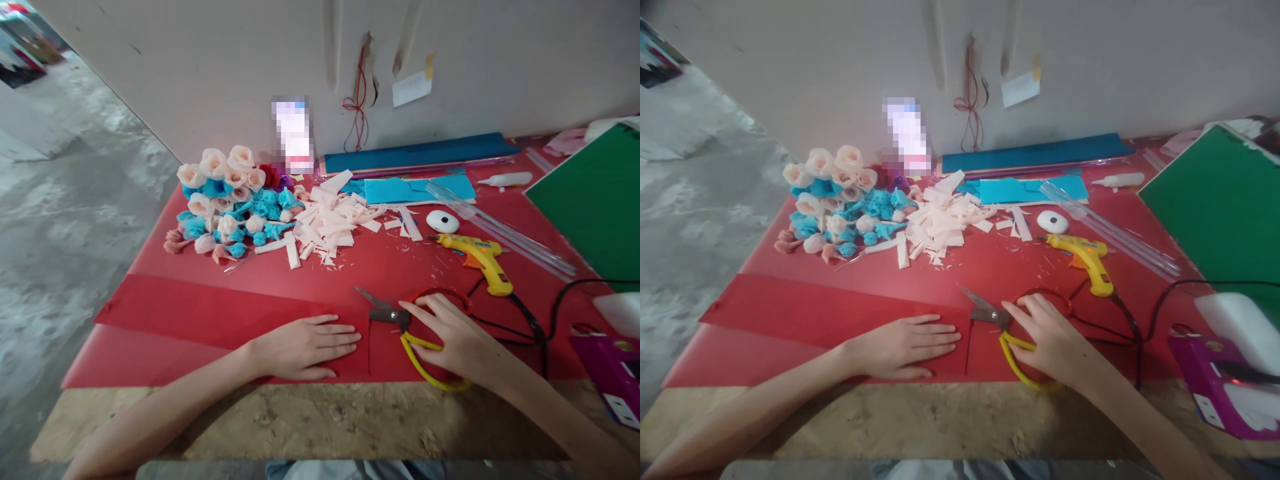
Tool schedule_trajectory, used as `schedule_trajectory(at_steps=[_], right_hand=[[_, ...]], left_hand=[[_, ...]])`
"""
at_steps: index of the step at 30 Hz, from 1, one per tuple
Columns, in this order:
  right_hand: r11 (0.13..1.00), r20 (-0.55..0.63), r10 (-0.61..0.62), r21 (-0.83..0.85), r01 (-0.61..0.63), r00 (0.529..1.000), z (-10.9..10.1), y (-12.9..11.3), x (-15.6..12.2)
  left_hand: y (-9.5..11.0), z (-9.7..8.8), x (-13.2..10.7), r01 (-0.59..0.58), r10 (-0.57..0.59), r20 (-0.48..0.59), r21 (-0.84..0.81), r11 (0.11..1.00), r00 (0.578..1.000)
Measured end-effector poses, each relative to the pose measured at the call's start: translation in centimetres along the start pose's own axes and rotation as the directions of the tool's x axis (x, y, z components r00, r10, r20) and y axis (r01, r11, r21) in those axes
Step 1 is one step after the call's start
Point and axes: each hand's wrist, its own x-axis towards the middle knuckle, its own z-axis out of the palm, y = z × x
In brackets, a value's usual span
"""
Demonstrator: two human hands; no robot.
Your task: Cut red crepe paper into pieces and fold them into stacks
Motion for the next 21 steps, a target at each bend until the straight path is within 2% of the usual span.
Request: schedule_trajectory(at_steps=[9,16,21], right_hand=[[0.995,0.006,-0.048,-0.082,0.048,0.999,-0.9,-0.3,0.1],[0.988,0.071,-0.096,-0.112,0.104,0.993,-1.3,0.0,-0.1],[0.970,0.038,-0.175,-0.167,0.179,0.984,-1.6,0.0,-0.3]], left_hand=[[0.0,0.0,0.0,-0.002,0.002,0.001,-0.019,1.000,1.000],[-0.1,0.1,0.0,-0.005,0.004,-0.014,-0.022,1.000,1.000],[-0.2,0.2,-0.1,-0.008,0.008,-0.016,-0.014,1.000,1.000]])
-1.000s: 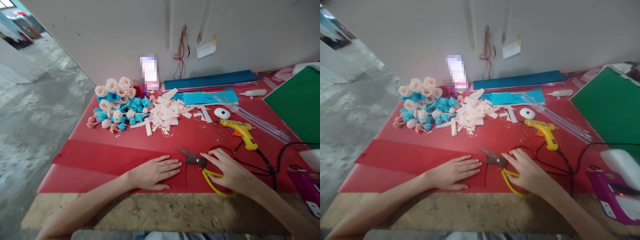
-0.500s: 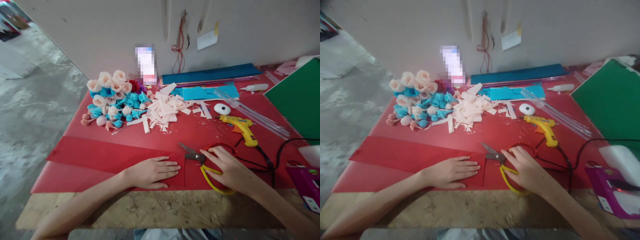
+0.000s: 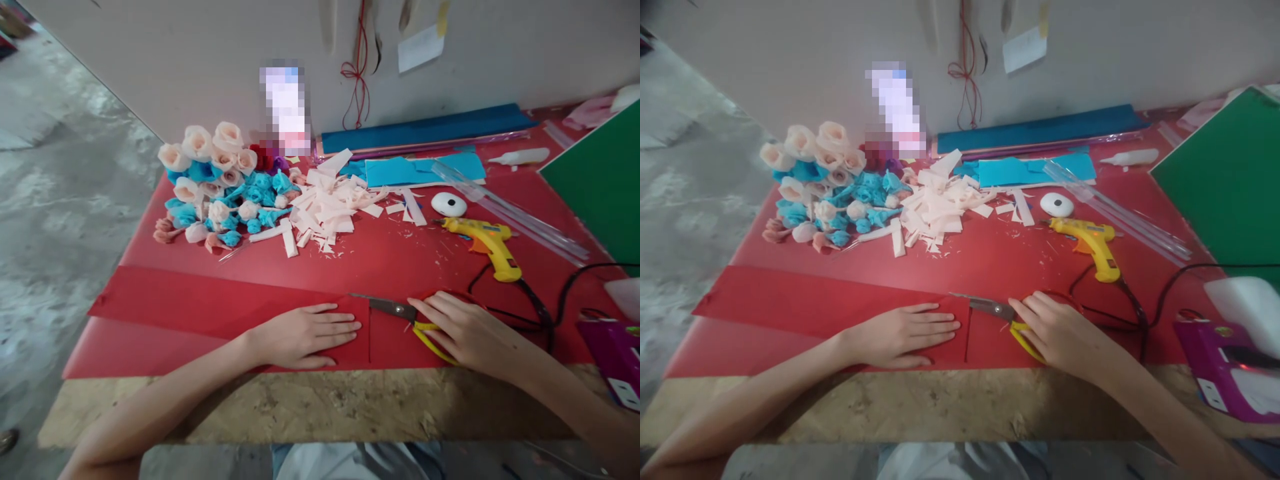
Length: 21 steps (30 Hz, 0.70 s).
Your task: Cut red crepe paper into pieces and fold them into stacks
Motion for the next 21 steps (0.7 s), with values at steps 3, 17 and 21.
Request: schedule_trajectory(at_steps=[3,17,21], right_hand=[[1.000,0.010,-0.001,0.000,0.001,1.000,0.1,0.1,-0.1],[0.962,0.112,0.255,0.070,-0.263,0.960,0.1,2.1,-3.1],[0.921,0.109,0.366,0.103,-0.377,0.924,0.5,2.9,-4.3]], left_hand=[[0.0,-0.1,0.1,0.001,-0.001,-0.007,-0.003,1.000,1.000],[0.1,-0.1,0.0,0.010,-0.010,0.000,-0.033,0.999,1.000],[0.0,-0.9,-0.1,0.052,-0.059,-0.131,-0.052,0.997,0.990]])
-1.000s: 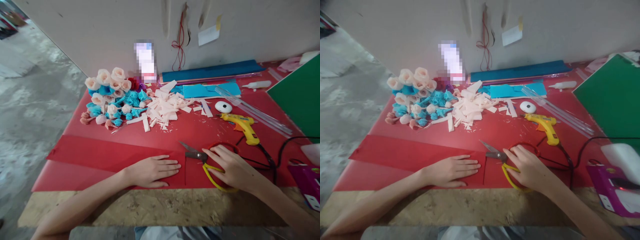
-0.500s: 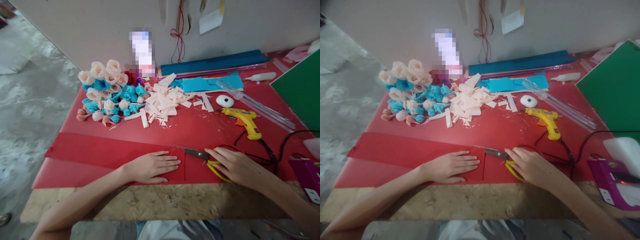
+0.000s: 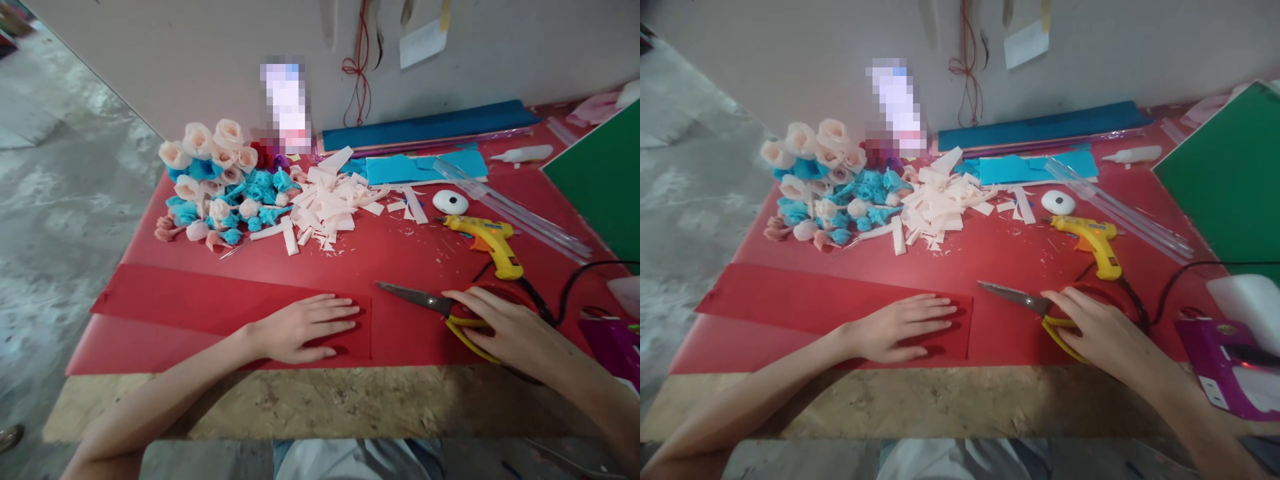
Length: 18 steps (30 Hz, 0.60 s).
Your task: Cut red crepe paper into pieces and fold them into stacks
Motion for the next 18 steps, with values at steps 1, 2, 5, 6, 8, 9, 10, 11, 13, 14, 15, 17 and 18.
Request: schedule_trajectory(at_steps=[1,2,5,6,8,9,10,11,13,14,15,17,18], right_hand=[[0.999,-0.011,0.049,0.023,-0.049,0.999,0.1,0.1,-0.1],[0.994,-0.028,0.100,0.051,-0.099,0.995,0.2,0.1,-0.2],[0.963,-0.087,0.227,0.166,-0.210,0.970,0.1,-0.6,-0.1],[0.950,-0.104,0.258,0.207,-0.233,0.961,-0.1,-0.9,0.0],[0.923,-0.119,0.312,0.272,-0.271,0.943,-0.4,-1.6,0.2],[0.909,-0.117,0.339,0.295,-0.293,0.934,-0.6,-1.8,0.3],[0.898,-0.113,0.359,0.313,-0.310,0.926,-0.7,-2.1,0.3],[0.889,-0.110,0.374,0.327,-0.321,0.921,-0.8,-2.3,0.4],[0.874,-0.115,0.391,0.356,-0.329,0.913,-0.8,-2.5,0.5],[0.868,-0.120,0.392,0.375,-0.324,0.912,-0.8,-2.6,0.5],[0.862,-0.130,0.393,0.396,-0.316,0.910,-0.7,-2.6,0.6],[0.853,-0.150,0.394,0.428,-0.300,0.907,-0.6,-2.7,0.7],[0.849,-0.160,0.395,0.440,-0.293,0.905,-0.5,-2.8,0.8]], left_hand=[[-0.1,-0.3,-0.1,0.047,-0.046,-0.036,0.015,0.999,0.998],[-0.2,-0.8,-0.3,0.112,-0.109,-0.065,0.037,0.993,0.992],[-0.6,-2.6,-1.0,0.349,-0.339,-0.097,0.109,0.931,0.936],[-0.6,-3.3,-1.4,0.408,-0.399,-0.092,0.130,0.904,0.912],[-0.5,-4.4,-2.1,0.478,-0.473,-0.077,0.185,0.859,0.878],[-0.2,-4.8,-2.4,0.493,-0.491,-0.065,0.214,0.843,0.869],[0.2,-5.0,-2.8,0.494,-0.499,-0.043,0.243,0.835,0.865],[0.7,-4.9,-3.2,0.484,-0.499,-0.013,0.270,0.832,0.866],[1.9,-4.0,-4.0,0.446,-0.492,0.073,0.321,0.835,0.868],[2.4,-3.2,-4.4,0.442,-0.497,0.078,0.353,0.824,0.864],[2.7,-2.5,-4.8,0.448,-0.513,0.088,0.378,0.810,0.854],[2.9,-1.1,-5.4,0.460,-0.532,0.089,0.395,0.795,0.842],[2.8,-0.6,-5.7,0.477,-0.547,0.082,0.394,0.786,0.833]])
